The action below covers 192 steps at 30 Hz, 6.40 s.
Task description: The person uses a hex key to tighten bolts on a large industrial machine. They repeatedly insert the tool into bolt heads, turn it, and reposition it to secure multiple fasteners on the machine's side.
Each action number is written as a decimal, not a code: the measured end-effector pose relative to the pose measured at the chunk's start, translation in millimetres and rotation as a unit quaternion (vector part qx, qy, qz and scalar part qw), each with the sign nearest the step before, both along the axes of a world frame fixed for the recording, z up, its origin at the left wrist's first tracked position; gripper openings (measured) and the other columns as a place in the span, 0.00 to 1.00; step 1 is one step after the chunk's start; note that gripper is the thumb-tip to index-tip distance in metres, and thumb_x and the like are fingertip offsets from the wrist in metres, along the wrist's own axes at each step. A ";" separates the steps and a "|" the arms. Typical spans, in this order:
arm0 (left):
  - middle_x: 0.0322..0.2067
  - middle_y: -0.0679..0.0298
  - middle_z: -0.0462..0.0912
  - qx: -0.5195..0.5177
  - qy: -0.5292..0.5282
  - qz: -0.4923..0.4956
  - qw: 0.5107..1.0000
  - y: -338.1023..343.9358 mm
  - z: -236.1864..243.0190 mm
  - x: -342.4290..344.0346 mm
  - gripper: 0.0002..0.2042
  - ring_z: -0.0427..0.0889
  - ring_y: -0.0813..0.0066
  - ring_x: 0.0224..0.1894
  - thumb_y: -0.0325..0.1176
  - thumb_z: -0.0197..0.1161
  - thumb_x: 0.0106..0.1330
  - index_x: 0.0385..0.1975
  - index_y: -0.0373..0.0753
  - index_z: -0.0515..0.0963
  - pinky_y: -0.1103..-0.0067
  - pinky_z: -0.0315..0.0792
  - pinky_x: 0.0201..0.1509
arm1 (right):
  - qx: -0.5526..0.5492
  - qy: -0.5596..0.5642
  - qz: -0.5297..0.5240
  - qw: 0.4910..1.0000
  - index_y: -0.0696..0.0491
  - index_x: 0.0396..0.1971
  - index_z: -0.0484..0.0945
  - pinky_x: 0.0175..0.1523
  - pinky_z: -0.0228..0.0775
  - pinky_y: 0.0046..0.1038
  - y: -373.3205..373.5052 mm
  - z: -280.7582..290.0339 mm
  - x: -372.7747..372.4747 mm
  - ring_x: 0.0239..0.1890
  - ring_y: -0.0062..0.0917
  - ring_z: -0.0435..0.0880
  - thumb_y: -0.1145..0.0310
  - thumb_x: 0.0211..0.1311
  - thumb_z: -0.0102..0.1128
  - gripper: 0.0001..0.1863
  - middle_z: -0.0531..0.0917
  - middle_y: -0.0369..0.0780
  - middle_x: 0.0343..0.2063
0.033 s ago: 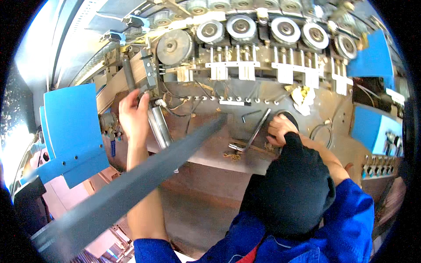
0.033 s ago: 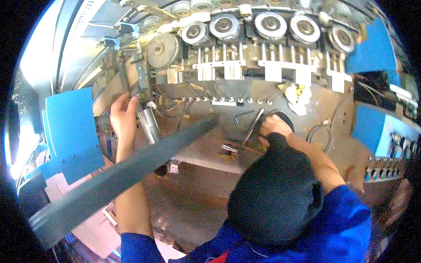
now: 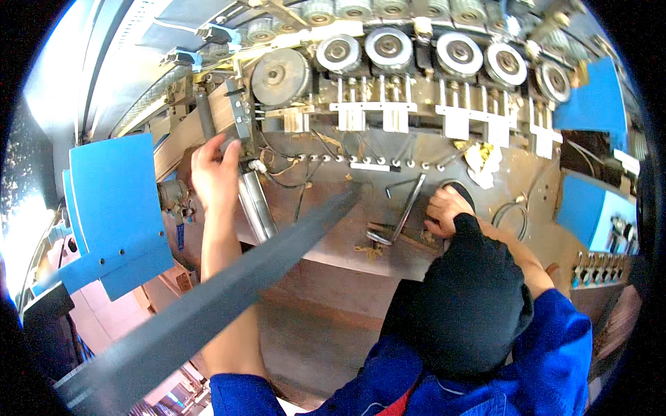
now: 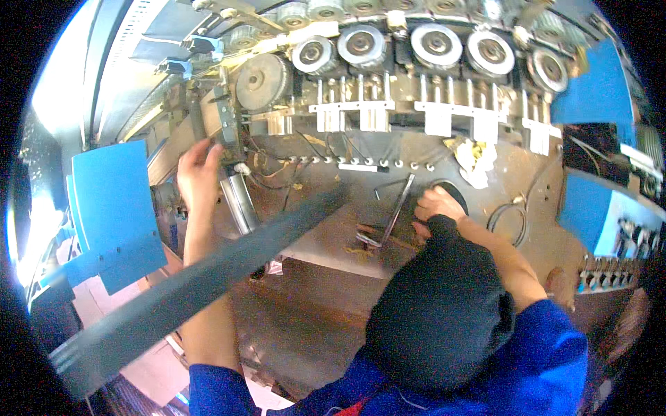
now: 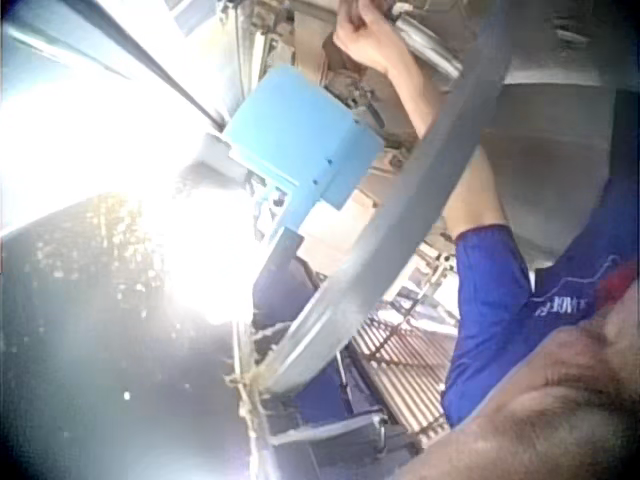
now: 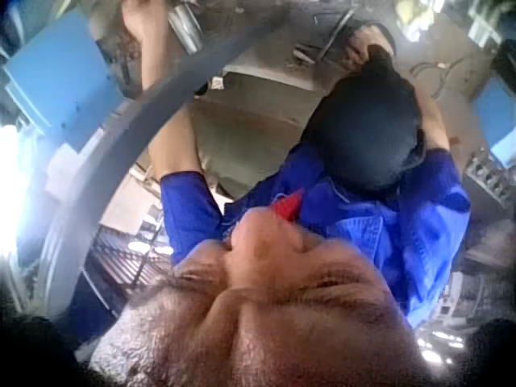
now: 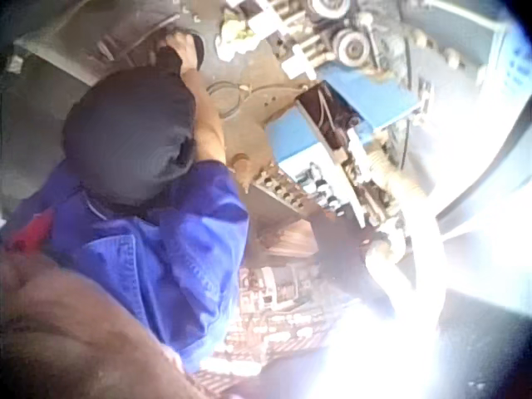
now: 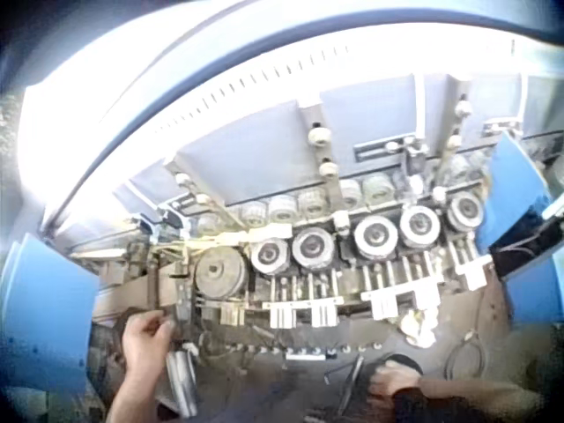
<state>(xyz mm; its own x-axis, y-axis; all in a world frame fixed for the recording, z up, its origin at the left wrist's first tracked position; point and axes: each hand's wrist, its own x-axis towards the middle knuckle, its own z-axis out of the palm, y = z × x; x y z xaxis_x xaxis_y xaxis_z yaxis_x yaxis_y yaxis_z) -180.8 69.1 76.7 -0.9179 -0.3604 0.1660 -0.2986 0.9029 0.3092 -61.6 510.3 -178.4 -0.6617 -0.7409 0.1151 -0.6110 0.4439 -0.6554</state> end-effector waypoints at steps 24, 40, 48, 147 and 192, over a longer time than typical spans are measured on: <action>0.59 0.64 0.83 -0.246 -0.009 0.037 0.968 3.4 -90.6 -88.3 0.08 0.65 0.57 0.74 0.37 0.70 0.59 0.34 0.43 0.90 0.58 0.53 0.77 | 0.142 -0.089 0.029 0.986 0.49 0.25 0.83 0.51 0.67 0.38 -1.0 0.6 -11.6 0.40 0.33 0.78 0.52 0.52 0.69 0.15 0.79 0.37 0.28; 0.49 0.50 0.85 0.631 0.159 0.055 0.758 17.0 3.8 -7.7 0.05 0.87 0.52 0.52 0.31 0.62 0.75 0.42 0.36 0.76 0.63 0.85 0.53 | 0.210 -0.096 0.055 0.972 0.50 0.23 0.83 0.51 0.68 0.39 -4.7 -13.9 -5.7 0.39 0.35 0.78 0.52 0.49 0.69 0.15 0.79 0.37 0.28; 0.52 0.49 0.86 0.648 0.185 0.051 0.737 16.5 30.1 97.7 0.08 0.84 0.51 0.58 0.33 0.58 0.76 0.47 0.39 0.80 0.58 0.80 0.63 | 0.063 -0.004 0.000 0.998 0.54 0.24 0.83 0.54 0.68 0.41 4.5 -8.4 -0.7 0.42 0.39 0.78 0.58 0.46 0.72 0.14 0.79 0.41 0.29; 0.30 0.57 0.80 0.221 0.172 0.622 0.731 -161.7 31.3 589.4 0.12 0.78 0.65 0.27 0.40 0.62 0.75 0.34 0.38 0.75 0.71 0.72 0.29 | 0.239 0.015 0.368 0.899 0.48 0.45 0.91 0.43 0.80 0.45 -226.6 355.2 160.4 0.47 0.37 0.90 0.61 0.64 0.63 0.15 0.91 0.38 0.46; 0.57 0.50 0.84 0.428 -0.224 -0.009 0.875 126.1 -164.1 325.5 0.26 0.85 0.70 0.53 0.34 0.69 0.70 0.66 0.33 0.74 0.75 0.78 0.55 | 0.264 -0.029 0.431 0.862 0.51 0.49 0.89 0.50 0.74 0.49 -180.9 366.0 198.0 0.51 0.41 0.87 0.61 0.64 0.65 0.17 0.89 0.44 0.48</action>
